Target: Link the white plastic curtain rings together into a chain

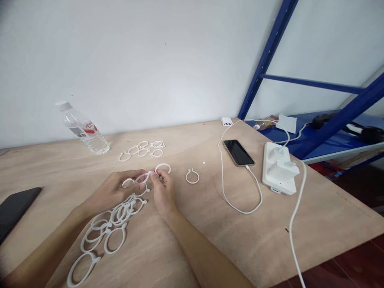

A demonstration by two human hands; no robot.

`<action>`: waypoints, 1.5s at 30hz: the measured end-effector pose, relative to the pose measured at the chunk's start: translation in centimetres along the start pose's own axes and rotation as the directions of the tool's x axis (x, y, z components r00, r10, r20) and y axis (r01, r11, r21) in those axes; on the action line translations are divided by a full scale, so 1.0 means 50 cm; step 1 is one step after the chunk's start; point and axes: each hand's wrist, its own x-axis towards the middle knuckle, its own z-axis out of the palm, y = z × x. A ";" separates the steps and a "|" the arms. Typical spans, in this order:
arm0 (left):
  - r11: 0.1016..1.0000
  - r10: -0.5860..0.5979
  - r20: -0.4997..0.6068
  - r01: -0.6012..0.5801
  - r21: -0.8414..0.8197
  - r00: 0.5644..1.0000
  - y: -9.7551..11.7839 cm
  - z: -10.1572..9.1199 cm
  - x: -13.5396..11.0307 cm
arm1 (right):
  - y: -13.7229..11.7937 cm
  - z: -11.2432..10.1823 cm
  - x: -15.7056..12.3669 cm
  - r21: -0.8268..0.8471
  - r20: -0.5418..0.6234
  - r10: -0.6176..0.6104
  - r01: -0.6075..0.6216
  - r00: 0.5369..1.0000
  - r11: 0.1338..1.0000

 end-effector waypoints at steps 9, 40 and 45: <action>0.998 -0.016 0.028 0.014 0.062 0.999 0.002 -0.004 -0.003 | 0.008 -0.003 0.002 0.026 0.022 0.036 -0.036 0.999 0.999; 0.932 0.325 -0.069 -0.306 0.195 0.943 -0.024 0.013 0.007 | -0.026 -0.015 -0.003 0.182 0.520 0.333 -0.483 0.787 0.856; 0.918 0.387 -0.092 -0.375 0.126 0.917 -0.018 0.018 0.008 | -0.024 -0.020 0.001 0.186 0.595 0.378 -0.579 0.710 0.794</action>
